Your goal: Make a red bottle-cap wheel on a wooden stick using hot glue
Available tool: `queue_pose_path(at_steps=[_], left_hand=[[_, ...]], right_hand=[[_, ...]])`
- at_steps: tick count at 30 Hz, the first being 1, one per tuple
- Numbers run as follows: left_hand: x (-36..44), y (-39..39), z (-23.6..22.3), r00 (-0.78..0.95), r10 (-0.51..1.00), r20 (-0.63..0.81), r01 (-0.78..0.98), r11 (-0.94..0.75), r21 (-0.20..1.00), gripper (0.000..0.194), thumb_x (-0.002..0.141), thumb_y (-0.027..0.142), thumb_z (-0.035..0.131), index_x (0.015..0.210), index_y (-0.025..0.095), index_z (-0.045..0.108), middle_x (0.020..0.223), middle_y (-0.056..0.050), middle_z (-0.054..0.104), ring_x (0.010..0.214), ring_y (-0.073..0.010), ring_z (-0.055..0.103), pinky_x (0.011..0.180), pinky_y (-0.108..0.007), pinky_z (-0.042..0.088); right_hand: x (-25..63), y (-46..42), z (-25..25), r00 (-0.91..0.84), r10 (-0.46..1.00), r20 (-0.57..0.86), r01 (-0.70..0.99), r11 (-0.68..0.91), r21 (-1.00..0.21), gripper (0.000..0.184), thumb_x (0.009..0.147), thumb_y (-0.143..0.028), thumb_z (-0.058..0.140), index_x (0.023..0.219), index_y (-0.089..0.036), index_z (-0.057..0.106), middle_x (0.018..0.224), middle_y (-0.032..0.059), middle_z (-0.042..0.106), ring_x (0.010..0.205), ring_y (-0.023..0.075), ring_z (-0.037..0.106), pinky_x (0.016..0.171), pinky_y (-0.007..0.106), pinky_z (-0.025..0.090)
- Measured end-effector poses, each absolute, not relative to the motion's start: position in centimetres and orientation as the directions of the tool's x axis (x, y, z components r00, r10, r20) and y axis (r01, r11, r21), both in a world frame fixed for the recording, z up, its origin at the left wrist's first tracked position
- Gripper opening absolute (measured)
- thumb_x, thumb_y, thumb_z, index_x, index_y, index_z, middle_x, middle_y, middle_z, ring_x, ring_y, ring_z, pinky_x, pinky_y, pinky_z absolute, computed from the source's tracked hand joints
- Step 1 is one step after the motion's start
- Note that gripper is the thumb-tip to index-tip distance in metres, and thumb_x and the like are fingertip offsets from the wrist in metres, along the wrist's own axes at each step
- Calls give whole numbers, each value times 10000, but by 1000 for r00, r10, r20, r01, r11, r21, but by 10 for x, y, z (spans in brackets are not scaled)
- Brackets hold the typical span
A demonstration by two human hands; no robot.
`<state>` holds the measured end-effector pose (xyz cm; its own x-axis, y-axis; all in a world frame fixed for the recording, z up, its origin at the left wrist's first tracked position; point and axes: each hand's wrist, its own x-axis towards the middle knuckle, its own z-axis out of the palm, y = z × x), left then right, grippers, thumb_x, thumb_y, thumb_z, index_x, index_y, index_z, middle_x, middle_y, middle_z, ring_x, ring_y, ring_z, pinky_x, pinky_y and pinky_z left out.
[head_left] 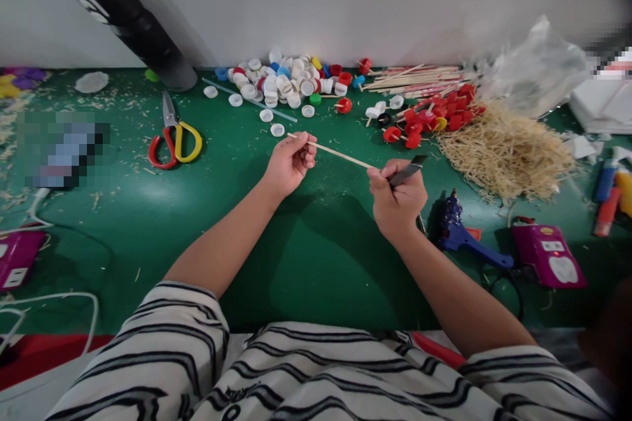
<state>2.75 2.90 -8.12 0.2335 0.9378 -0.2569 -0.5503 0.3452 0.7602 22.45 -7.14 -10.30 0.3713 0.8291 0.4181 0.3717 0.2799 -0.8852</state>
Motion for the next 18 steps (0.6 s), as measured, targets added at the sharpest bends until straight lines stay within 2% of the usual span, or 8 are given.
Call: queue_pose_path(at_steps=[6,11,14,18], left_hand=[[30,26,-78,256,921,-295,-570,390,723,282,1007,233,669,740,141,661,577,42,583,452,-16,546,452,-113,459],[30,27,-76,259,915,-309,-586,404,702,309,1034,223,622,739,139,658,573,39,586,453,-12,546,443,-104,448],[29,27,-75,249,917,-310,-584,398,707,328,1046,218,597,733,140,652,573,39,585,444,-13,537,437,-112,445],[28,27,-73,240,915,-324,-563,403,721,307,1022,245,654,731,146,646,579,45,579,444,-9,535,442,-113,447]], right_hand=[[219,-78,-99,328,843,425,312,328,-892,344,962,-573,684,919,-291,491,751,-50,537,547,118,510,541,310,445],[222,-75,-91,309,832,461,391,331,-859,371,947,-592,689,921,-297,466,761,-35,533,601,140,535,564,312,461],[223,-70,-85,313,810,497,403,360,-841,366,926,-580,711,924,-303,471,738,-35,517,582,144,498,553,323,440],[223,-68,-81,302,853,425,373,305,-877,338,918,-567,706,909,-300,498,649,-67,474,513,126,445,506,308,390]])
